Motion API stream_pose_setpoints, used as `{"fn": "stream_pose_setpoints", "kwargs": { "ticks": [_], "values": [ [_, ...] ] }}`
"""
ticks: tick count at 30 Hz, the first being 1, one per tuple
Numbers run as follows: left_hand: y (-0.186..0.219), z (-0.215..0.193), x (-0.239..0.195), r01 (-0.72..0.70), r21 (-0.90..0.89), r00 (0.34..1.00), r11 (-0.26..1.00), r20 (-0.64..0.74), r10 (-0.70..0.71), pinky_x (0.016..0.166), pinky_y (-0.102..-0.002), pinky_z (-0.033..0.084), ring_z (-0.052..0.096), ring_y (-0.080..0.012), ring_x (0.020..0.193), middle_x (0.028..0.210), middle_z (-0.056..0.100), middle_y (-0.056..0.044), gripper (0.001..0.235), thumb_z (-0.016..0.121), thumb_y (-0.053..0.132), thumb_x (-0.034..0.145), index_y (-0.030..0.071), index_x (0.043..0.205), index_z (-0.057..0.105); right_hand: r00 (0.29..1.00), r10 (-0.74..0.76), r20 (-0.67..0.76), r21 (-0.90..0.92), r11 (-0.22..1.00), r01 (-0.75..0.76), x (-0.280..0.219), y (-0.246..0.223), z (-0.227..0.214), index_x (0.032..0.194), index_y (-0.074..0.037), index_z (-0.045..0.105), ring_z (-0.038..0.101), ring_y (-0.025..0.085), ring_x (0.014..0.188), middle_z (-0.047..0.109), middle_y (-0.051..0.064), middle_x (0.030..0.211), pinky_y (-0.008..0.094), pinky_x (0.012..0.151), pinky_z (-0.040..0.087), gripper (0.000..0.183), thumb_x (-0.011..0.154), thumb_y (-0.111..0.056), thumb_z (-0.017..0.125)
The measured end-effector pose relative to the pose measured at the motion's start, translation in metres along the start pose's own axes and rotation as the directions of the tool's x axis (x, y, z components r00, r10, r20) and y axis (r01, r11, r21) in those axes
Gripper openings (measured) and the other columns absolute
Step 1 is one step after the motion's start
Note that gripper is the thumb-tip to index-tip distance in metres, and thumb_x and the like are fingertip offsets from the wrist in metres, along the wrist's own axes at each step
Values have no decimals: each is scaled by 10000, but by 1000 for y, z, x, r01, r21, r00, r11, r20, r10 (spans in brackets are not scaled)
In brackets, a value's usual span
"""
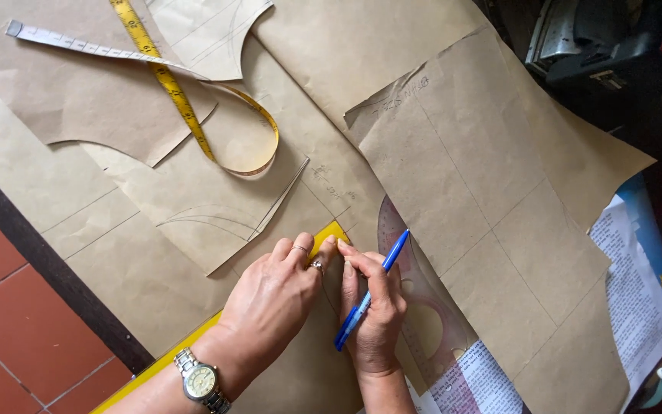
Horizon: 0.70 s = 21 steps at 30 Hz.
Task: The person draws curved lines on a large sheet of brown paper using a blue pen and a French curve ruler. They reposition the ruler multiple times to trace smooth arcs and straighten the paper as needed.
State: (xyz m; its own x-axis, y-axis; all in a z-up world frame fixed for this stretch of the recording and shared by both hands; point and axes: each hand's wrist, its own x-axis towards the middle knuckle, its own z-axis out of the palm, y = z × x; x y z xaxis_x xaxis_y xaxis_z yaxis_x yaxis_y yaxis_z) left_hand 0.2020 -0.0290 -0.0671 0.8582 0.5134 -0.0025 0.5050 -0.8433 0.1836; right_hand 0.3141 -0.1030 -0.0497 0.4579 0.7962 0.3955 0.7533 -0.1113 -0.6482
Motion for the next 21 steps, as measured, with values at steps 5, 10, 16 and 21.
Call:
{"fn": "stream_pose_setpoints", "kwargs": {
  "ticks": [5, 10, 16, 21],
  "values": [
    [5, -2, -1, 21, 52, 997, 998, -81, -17, 643, -276, 455, 466, -187, 759, 988, 456, -42, 614, 553, 171, 779, 66, 1379, 479, 1000, 7, 8, 50, 999, -7, 2, 1, -3, 1039, -42, 620, 665, 190, 932, 688, 82, 1053, 282, 880, 552, 137, 924, 18, 576],
    [11, -1, -2, 77, 52, 988, 996, -137, -69, 620, -298, 441, 454, -207, 792, 1049, 455, -43, 626, 548, 159, 760, 108, 1380, 484, 986, 150, 73, 385, 908, -166, 0, 9, -12, 1086, 15, 567, 682, 271, 1044, 684, 168, 1071, 338, 922, 565, 421, 1022, -353, 371],
    [13, 0, -1, 80, 83, 993, 993, -96, -72, 547, -304, 401, 441, -214, 774, 1032, 435, -40, 620, 558, 136, 723, 106, 1340, 508, 929, 352, 118, 354, 859, -370, 22, 11, -27, 1097, -25, 676, 556, 127, 748, 557, 63, 873, 232, 706, 497, 482, 1028, -317, 299],
    [13, 0, 1, 95, 66, 995, 993, 12, -96, 541, -344, 424, 471, -237, 794, 1041, 460, -53, 638, 545, 185, 743, 98, 1370, 466, 828, 492, 269, 360, 746, -560, 41, 7, -33, 998, -11, 684, 739, 147, 724, 745, 95, 798, 236, 736, 612, 202, 863, -151, 628]
  ]
}}
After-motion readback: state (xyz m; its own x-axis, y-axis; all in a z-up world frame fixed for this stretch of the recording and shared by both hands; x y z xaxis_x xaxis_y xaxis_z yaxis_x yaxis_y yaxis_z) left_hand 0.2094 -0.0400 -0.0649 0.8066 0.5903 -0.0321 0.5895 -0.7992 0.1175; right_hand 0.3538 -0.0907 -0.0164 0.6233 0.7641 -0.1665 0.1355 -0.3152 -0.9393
